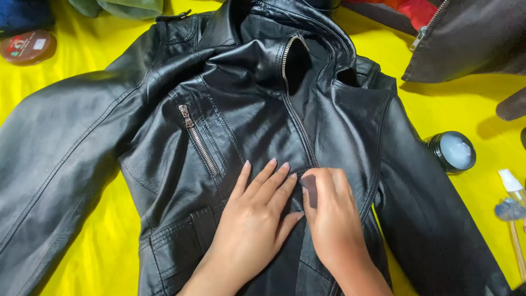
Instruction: The person cleans a black leather jacket laid on a yellow surface. They use a dark sponge to wipe the exterior and interior, a small brush to apply a substance from a jar, and a spray bottle to mist the jacket. The person also uses a seam ripper to open a pocket flap for cleaning.
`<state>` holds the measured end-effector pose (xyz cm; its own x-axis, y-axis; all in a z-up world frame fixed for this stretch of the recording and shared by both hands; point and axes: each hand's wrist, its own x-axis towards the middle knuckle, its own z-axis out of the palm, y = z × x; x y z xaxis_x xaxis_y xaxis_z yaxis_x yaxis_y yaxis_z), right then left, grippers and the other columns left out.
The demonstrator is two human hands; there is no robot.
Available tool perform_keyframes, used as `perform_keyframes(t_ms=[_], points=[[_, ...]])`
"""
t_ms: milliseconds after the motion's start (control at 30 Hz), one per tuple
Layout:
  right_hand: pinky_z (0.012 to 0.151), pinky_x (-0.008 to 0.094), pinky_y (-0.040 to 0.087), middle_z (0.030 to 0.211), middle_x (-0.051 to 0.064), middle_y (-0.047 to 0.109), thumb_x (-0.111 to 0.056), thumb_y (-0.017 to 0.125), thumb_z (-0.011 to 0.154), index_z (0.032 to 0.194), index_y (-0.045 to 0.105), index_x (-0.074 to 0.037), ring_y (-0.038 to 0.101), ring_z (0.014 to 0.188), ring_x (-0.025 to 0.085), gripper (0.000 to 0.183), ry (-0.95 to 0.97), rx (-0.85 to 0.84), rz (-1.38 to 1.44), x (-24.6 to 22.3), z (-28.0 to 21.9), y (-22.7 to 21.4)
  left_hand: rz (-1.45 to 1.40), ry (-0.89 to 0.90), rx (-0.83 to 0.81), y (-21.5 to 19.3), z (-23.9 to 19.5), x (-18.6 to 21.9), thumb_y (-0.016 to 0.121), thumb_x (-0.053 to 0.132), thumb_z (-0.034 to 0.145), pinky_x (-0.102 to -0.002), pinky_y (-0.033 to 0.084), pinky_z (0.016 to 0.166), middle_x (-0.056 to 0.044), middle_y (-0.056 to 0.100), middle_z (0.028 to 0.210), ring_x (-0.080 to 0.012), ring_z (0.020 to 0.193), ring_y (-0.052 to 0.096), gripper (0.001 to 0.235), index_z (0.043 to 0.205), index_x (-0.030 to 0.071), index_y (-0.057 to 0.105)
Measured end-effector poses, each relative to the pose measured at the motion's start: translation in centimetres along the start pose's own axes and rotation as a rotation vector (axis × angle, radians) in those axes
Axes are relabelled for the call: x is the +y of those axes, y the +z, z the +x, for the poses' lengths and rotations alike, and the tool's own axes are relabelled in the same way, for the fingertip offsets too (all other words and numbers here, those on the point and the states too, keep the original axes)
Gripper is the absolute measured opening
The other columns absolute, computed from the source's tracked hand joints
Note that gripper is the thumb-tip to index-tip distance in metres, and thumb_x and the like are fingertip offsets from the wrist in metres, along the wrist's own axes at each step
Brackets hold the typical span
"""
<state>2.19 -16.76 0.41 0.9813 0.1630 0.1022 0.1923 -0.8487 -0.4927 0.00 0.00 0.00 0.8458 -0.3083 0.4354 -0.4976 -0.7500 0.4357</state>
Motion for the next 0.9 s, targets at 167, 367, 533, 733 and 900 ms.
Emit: perform_keyframes(t_ms=[167,367,533,733,900], points=[[0.089,0.035,0.052,0.111,0.005,0.062,-0.012,0.064,0.091,0.112,0.066,-0.013,0.068,0.102,0.023,0.021,-0.028,0.058,0.092,-0.6,-0.7,-1.3,-0.030,-0.018,0.028,0.8,-0.3,-0.7,0.076,0.028,0.089,-0.057,0.028,0.121,-0.014,0.063,0.142,-0.0332,0.138,0.054,0.053,0.134,0.002,0.065],[0.087,0.034,0.053,0.106,0.003,0.067,-0.017,0.068,0.090,0.107,0.071,-0.016,0.070,0.096,0.022,0.017,-0.020,0.116,0.017,0.0,0.6,-2.2,-0.047,-0.035,0.009,1.0,-0.2,-0.8,0.080,0.028,0.084,-0.056,0.027,0.122,-0.013,0.064,0.141,-0.0320,0.138,0.053,0.057,0.133,0.003,0.066],[0.084,0.035,0.052,0.104,0.005,0.064,-0.013,0.069,0.088,0.103,0.069,-0.013,0.068,0.092,0.023,0.015,0.002,0.182,0.005,-0.6,1.2,-1.0,-0.074,-0.057,0.020,0.9,-0.3,-0.8,0.083,0.027,0.082,-0.056,0.027,0.122,-0.015,0.064,0.141,-0.0329,0.138,0.053,0.059,0.133,0.003,0.066],[0.086,0.033,0.053,0.101,0.003,0.065,-0.010,0.069,0.085,0.103,0.066,-0.013,0.069,0.095,0.022,0.018,-0.034,0.112,0.066,-1.7,-1.7,-0.4,-0.120,-0.037,0.010,0.6,-0.2,-0.8,0.074,0.019,0.088,-0.056,0.026,0.123,-0.018,0.064,0.140,-0.0351,0.139,0.051,0.049,0.132,0.000,0.065],[0.082,0.036,0.052,0.095,0.004,0.067,-0.019,0.070,0.088,0.100,0.068,-0.016,0.069,0.088,0.024,0.012,0.052,0.097,0.013,-0.8,0.0,-1.4,-0.102,-0.057,-0.014,1.0,-0.1,-1.0,0.080,0.029,0.083,-0.055,0.024,0.123,-0.015,0.063,0.142,-0.0329,0.139,0.052,0.060,0.134,0.003,0.064]])
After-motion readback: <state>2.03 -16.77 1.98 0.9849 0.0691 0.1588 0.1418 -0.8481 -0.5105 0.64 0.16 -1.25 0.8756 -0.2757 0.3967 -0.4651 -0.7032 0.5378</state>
